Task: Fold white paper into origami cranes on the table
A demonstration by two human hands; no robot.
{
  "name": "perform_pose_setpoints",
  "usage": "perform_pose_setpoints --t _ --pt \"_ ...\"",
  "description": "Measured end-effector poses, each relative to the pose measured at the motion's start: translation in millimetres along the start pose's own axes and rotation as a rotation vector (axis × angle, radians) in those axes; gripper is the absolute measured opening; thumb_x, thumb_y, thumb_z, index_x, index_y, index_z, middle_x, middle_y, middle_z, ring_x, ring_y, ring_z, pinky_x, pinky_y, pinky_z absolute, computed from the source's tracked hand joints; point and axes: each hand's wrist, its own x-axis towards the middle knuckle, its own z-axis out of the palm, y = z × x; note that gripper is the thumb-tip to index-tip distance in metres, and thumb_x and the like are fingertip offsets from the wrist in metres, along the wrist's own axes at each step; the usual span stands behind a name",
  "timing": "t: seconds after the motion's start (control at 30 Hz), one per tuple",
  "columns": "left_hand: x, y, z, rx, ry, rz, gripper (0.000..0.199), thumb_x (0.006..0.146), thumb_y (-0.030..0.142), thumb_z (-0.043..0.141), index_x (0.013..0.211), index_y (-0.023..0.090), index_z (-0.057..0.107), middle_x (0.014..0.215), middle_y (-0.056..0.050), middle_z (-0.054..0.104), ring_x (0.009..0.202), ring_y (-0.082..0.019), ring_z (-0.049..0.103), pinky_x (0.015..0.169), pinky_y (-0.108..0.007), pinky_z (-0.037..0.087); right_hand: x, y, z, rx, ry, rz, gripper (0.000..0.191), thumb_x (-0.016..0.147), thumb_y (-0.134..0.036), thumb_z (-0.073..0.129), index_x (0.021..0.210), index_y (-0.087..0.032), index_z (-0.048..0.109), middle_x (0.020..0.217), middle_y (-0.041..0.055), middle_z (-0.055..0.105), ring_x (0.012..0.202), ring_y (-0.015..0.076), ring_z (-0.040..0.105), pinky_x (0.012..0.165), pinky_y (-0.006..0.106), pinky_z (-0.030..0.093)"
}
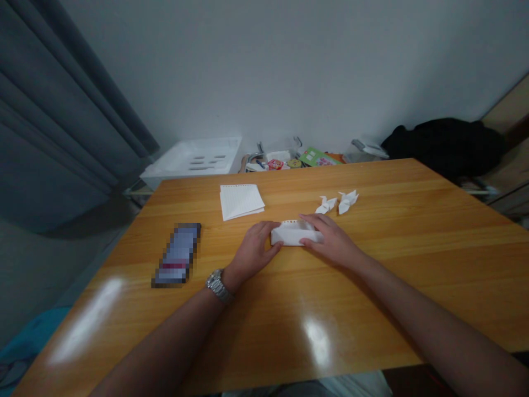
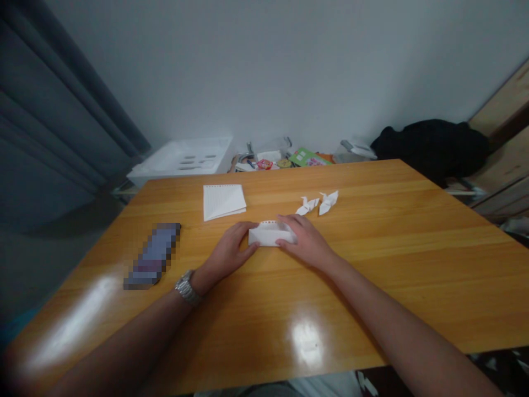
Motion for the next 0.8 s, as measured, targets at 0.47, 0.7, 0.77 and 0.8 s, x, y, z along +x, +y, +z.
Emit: perform_pose_setpoints --t 0.47,0.7,0.77,0.8 --pt "-0.1 1.6 0.2 -0.152 0.056 -0.109 0.048 0.093 0.032 0.063 0.136 0.018 0.047 0.133 -0.011 0.058 0.107 -0.021 0.063 0.101 -0.040 0.051 0.0 3.5 3.1 0.011 0.022 -0.047 0.057 0.085 -0.037 0.071 0.138 -0.024 0.056 0.123 0.0122 0.059 0.116 0.0293 0.056 0.104 0.050 0.045" --pt "1.5 1.1 -0.4 -0.180 0.022 -0.195 0.044 0.091 0.030 0.063 0.133 0.021 0.051 0.110 -0.005 0.069 0.101 -0.020 0.065 0.094 -0.036 0.053 -0.3 -0.7 2.5 0.021 0.030 -0.047 0.055 0.084 -0.039 0.072 0.136 -0.027 0.058 0.120 0.0112 0.059 0.115 0.0303 0.056 0.103 0.050 0.047" --pt "1.4 0.5 -0.6 -0.165 0.016 -0.181 0.038 0.092 0.031 0.062 0.129 0.022 0.055 0.114 -0.005 0.068 0.103 -0.020 0.065 0.095 -0.037 0.052 -0.1 -1.6 2.1 0.025 0.027 -0.048 0.055 0.083 -0.037 0.073 0.136 -0.026 0.058 0.119 0.0113 0.060 0.114 0.0302 0.057 0.102 0.050 0.047" --pt "1.4 0.2 -0.8 -0.161 0.011 -0.176 0.035 0.093 0.032 0.061 0.126 0.022 0.057 0.115 -0.005 0.068 0.103 -0.020 0.065 0.096 -0.037 0.051 0.0 -2.0 1.8 0.028 0.025 -0.048 0.055 0.083 -0.036 0.073 0.136 -0.026 0.058 0.118 0.0114 0.060 0.113 0.0302 0.056 0.102 0.050 0.047"
